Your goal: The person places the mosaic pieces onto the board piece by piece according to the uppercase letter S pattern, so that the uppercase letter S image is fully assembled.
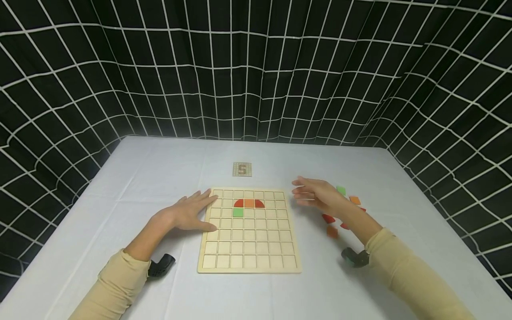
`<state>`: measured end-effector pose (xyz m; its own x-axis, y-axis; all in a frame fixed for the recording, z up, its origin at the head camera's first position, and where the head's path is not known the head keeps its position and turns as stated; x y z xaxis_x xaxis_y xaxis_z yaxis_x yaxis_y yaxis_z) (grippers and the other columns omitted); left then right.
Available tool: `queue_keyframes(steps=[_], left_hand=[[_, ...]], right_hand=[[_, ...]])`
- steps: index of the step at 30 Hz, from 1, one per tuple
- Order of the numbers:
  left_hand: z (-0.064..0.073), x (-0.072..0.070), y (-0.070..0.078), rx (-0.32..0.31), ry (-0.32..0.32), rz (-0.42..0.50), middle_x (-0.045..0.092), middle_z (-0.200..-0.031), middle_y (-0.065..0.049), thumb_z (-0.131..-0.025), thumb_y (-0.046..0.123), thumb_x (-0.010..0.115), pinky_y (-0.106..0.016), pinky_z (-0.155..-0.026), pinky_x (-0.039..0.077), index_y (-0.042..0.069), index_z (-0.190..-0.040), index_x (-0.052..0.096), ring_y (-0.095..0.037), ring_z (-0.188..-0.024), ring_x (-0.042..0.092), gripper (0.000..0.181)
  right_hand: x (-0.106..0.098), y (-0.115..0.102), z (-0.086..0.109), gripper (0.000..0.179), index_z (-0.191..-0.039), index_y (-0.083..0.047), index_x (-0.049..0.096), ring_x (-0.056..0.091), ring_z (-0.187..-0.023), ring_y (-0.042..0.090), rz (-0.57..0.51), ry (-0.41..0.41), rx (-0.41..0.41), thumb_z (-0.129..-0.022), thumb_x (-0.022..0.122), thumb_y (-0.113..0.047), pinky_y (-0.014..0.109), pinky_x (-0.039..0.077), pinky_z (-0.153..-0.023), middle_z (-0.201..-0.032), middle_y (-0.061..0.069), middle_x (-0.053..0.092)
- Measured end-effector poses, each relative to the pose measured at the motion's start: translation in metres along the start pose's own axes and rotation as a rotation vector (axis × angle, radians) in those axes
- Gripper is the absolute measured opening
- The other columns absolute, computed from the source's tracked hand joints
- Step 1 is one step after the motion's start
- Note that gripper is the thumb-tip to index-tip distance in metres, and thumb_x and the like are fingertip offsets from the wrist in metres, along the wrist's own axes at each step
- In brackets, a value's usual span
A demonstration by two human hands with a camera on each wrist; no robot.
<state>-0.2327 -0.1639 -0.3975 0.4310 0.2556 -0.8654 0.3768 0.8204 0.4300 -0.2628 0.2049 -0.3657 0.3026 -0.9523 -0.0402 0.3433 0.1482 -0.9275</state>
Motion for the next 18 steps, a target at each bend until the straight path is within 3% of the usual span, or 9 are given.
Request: queue_keyframes(steps=[7,18], left_hand=[[0.000,0.000,-0.001,-0.005,-0.002,-0.003,0.012,-0.156,-0.020,-0.083,0.055,0.065,-0.063,-0.109,0.008,0.006,-0.151,0.025,-0.043,-0.140,0.010,0.093],[-0.001,0.002,-0.001,-0.002,0.000,-0.006,0.013,-0.156,-0.020,-0.083,0.056,0.065,-0.063,-0.108,0.008,0.006,-0.151,0.025,-0.043,-0.140,0.010,0.093]], right_hand=[[-0.028,0.011,0.010,0.061,-0.142,0.007,0.033,0.054,-0.116,0.029,-0.029,0.023,-0.005,-0.099,0.053,-0.031,0.032,0.048,-0.093,-0.119,0.015,0.053],[-0.060,0.025,0.027,0.067,-0.145,0.006,0.027,0.055,-0.113,0.023,-0.011,0.066,0.016,-0.098,0.053,-0.034,0.030,0.047,-0.094,-0.127,0.020,0.046]])
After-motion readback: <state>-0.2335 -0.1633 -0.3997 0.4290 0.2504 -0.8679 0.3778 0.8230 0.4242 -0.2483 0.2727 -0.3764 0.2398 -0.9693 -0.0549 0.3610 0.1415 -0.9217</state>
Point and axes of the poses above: each hand's wrist, its own z-axis away from the middle knuckle, its own x-axis out of the palm, y = z × x, the point moved 1 cm from there along -z, towards the middle knuckle
